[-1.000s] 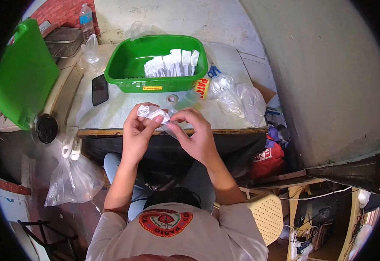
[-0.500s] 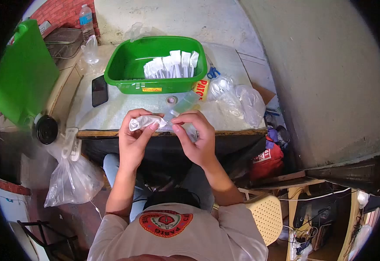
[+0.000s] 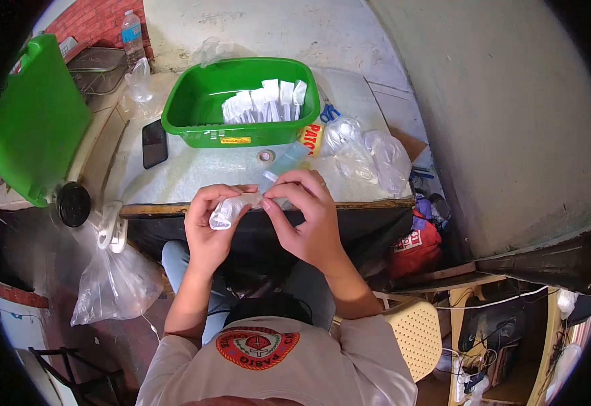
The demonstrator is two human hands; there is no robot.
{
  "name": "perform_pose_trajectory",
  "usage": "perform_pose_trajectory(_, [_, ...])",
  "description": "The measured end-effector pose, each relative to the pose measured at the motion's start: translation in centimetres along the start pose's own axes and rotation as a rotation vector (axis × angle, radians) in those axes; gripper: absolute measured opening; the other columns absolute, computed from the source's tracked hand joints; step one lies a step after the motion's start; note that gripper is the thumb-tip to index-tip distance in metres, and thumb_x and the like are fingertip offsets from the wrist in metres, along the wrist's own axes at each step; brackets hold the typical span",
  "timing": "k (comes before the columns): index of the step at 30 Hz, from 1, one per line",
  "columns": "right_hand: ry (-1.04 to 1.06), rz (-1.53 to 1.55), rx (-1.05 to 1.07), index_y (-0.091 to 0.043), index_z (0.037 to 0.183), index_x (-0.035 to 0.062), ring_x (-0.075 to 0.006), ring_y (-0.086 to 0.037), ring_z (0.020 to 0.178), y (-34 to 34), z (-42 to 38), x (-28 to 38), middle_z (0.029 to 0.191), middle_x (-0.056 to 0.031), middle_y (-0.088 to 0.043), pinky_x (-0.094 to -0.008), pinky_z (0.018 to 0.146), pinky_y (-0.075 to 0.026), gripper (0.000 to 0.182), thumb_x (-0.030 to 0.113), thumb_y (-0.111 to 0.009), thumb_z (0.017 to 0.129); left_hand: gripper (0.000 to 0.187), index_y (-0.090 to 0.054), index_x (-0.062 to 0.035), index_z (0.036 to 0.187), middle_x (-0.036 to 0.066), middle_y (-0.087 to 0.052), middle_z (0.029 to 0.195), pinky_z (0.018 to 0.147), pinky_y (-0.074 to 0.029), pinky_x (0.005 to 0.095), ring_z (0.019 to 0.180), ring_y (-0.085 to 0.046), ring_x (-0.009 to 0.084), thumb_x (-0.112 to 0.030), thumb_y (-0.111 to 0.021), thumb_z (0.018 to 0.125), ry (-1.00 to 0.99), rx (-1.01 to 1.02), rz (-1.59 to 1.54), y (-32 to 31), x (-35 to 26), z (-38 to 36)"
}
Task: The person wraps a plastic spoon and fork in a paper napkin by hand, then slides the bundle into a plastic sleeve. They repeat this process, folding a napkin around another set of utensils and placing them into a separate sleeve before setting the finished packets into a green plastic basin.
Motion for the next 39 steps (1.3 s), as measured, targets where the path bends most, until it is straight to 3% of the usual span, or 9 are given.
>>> perform_pose_trajectory(7, [0.001, 0.046, -0.093, -0.067, 0.086, 0.0043, -0.0244, -0.06, 0.082, -0.2, -0.3, 0.1, 0.092, -0.0087, -0.062, -0.0315, 0.074, -0.048, 0.012, 0.001, -0.074, 0.076, 0.024, -0.061, 0.0023, 0.105, 0.015, -0.069, 0.105, 0.092, -0.051, 0.0341, 0.102, -0.067, 0.0237, 0.009, -0.063, 0.081, -0.064, -0.033, 0.018, -0.3, 0.8, -0.8])
perform_pose_trajectory(13, [0.008, 0.036, -0.046, -0.067, 0.088, 0.0005, -0.0218, -0.061, 0.08, -0.5, -0.1, 0.0, 0.087, -0.0106, -0.062, -0.0287, 0.073, -0.048, 0.009, -0.004, -0.068, 0.079, 0.027, -0.063, 0.0003, 0.103, 0.016, -0.069, 0.104, 0.09, -0.05, 0.0358, 0.099, -0.067, 0.0293, 0.005, -0.064, 0.076, -0.166, -0.006, 0.18, 0.1, 0.7, -0.3])
perform_pose_trajectory(15, [0.024, 0.031, -0.048, -0.066, 0.087, 0.0042, -0.0281, -0.058, 0.081, -0.6, -0.2, 0.0, 0.087, -0.0089, -0.062, -0.0353, 0.074, -0.045, 0.009, 0.0, -0.069, 0.079, 0.027, -0.063, 0.0, 0.103, 0.017, -0.068, 0.106, 0.089, -0.051, 0.0351, 0.099, -0.067, 0.0302, 0.005, -0.064, 0.076, -0.255, 0.011, 0.305, 0.2, -0.2, 0.3])
perform_pose_trajectory(21, [0.221, -0.191, -0.051, -0.067, 0.09, 0.008, -0.0277, -0.057, 0.084, -0.1, 0.1, 0.2, 0.092, -0.0068, -0.061, -0.0378, 0.074, -0.045, 0.016, 0.003, -0.072, 0.077, 0.026, -0.063, 0.0002, 0.102, 0.017, -0.068, 0.107, 0.087, -0.051, 0.0349, 0.099, -0.067, 0.0302, 0.006, -0.065, 0.076, -0.252, -0.023, 0.3, -0.2, 0.2, -0.1])
perform_pose_trajectory(25, [0.209, -0.158, -0.131, -0.066, 0.09, 0.0092, -0.0278, -0.057, 0.085, 0.5, -0.8, 0.2, 0.094, -0.0063, -0.06, -0.0382, 0.075, -0.045, 0.019, 0.005, -0.076, 0.074, 0.026, -0.063, 0.0001, 0.101, 0.017, -0.068, 0.105, 0.086, -0.052, 0.0346, 0.097, -0.067, 0.0296, 0.006, -0.065, 0.076, -0.225, -0.044, 0.273, 0.0, 0.9, -0.3])
perform_pose_trajectory(27, [0.227, -0.283, -0.04, -0.065, 0.089, 0.0061, -0.0281, -0.057, 0.082, 0.9, -0.8, 0.8, 0.092, -0.0096, -0.059, -0.0368, 0.075, -0.046, 0.024, 0.0, -0.077, 0.069, 0.026, -0.063, 0.0, 0.101, 0.017, -0.068, 0.104, 0.085, -0.052, 0.0341, 0.096, -0.067, 0.029, 0.006, -0.066, 0.076, -0.234, -0.026, 0.253, 0.1, 1.1, -0.1])
perform_pose_trajectory(31, [0.13, -0.246, -0.029, -0.064, 0.089, 0.0089, -0.0278, -0.057, 0.087, 0.0, -1.2, 0.1, 0.098, -0.0073, -0.059, -0.0377, 0.076, -0.045, 0.024, 0.005, -0.079, 0.071, 0.025, -0.064, -0.0004, 0.1, 0.017, -0.068, 0.103, 0.085, -0.052, 0.0342, 0.096, -0.068, 0.0288, 0.004, -0.067, 0.076, -0.251, -0.012, 0.252, -0.1, 0.7, 0.1])
perform_pose_trajectory(36, [-0.101, 0.097, -0.006, -0.064, 0.091, 0.0036, -0.0239, -0.06, 0.086, -0.6, -1.6, -1.0, 0.098, -0.0107, -0.058, -0.03, 0.08, -0.047, 0.021, -0.002, -0.074, 0.074, 0.025, -0.064, -0.001, 0.1, 0.016, -0.068, 0.101, 0.086, -0.051, 0.0342, 0.095, -0.067, 0.028, 0.001, -0.069, 0.075, -0.16, -0.098, 0.165, -0.8, 1.3, -0.6])
perform_pose_trajectory(39, [-0.079, 0.064, -0.041, -0.063, 0.09, 0.0045, -0.0251, -0.059, 0.088, -0.8, -1.9, -0.9, 0.101, -0.0108, -0.057, -0.0314, 0.079, -0.048, 0.019, -0.001, -0.074, 0.077, 0.026, -0.064, -0.0011, 0.1, 0.016, -0.068, 0.102, 0.085, -0.051, 0.0342, 0.096, -0.067, 0.0281, 0.001, -0.069, 0.075, -0.16, -0.068, 0.169, -0.6, 1.7, -0.4])
Point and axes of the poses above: each hand's wrist, its own z-axis towards the middle knuckle, its own y-axis out of the back of the hand, x = y × z, the point moved 1 cm from there along z, towards the middle knuckle
